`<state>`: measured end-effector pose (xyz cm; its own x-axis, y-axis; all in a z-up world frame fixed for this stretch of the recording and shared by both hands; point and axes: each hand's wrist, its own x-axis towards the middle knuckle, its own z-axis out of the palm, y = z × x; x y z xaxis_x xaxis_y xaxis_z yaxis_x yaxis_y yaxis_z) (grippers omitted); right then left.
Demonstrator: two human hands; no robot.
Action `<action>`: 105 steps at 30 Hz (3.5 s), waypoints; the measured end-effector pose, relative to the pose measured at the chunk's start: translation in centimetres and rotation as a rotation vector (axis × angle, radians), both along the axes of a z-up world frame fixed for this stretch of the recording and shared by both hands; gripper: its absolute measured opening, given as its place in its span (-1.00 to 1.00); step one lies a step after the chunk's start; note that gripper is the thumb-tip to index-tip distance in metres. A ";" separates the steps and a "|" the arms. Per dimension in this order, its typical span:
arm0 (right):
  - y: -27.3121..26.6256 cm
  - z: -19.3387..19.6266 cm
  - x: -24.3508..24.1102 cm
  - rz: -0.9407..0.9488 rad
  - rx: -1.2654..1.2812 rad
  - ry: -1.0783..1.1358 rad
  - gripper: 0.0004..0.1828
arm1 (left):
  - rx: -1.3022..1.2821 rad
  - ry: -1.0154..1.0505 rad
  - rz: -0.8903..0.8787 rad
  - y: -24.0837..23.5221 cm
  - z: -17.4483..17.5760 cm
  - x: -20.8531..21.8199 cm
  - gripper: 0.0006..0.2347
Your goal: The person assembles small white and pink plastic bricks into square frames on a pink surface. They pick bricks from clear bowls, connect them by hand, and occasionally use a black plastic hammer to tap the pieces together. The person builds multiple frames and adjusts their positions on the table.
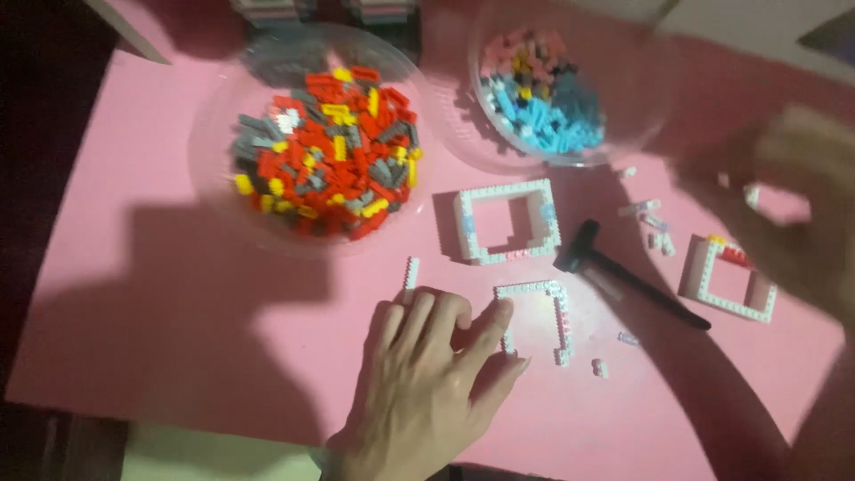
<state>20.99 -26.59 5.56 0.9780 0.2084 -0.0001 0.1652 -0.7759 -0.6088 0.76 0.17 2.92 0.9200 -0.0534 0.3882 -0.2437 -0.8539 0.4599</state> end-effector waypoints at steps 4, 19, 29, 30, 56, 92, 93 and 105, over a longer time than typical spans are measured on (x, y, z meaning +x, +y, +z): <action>-4.3 -0.6 -7.2 0.390 -0.161 -0.248 -0.85 | 0.011 0.026 -0.021 -0.5 -0.6 0.2 -0.70; -2.5 -0.5 -1.0 0.536 -0.198 -0.581 -0.85 | 0.005 -0.047 0.047 -1.3 -1.9 0.5 -0.72; 6.5 4.8 6.5 0.704 -0.132 -0.404 -0.80 | -0.020 -0.098 0.016 -0.8 -1.2 0.6 -0.75; 7.7 5.1 7.3 0.719 -0.244 -0.239 -0.71 | -0.010 -0.106 0.004 -0.6 -1.2 0.7 -0.75; 12.9 4.6 10.3 0.517 -0.700 0.032 -0.65 | 0.116 -0.285 0.134 -0.8 -4.3 2.6 -0.76; 11.1 4.5 11.2 0.484 -0.426 -0.144 -0.90 | 0.091 -0.238 0.116 -0.7 -4.1 2.5 -0.73; 10.8 3.8 11.7 0.601 -0.531 -0.229 -0.80 | 0.074 -0.246 0.120 -0.7 -3.9 2.6 -0.77; 13.6 3.3 10.4 0.435 -0.749 -0.004 -0.73 | 0.067 -0.228 0.103 -0.5 -4.0 2.3 -0.73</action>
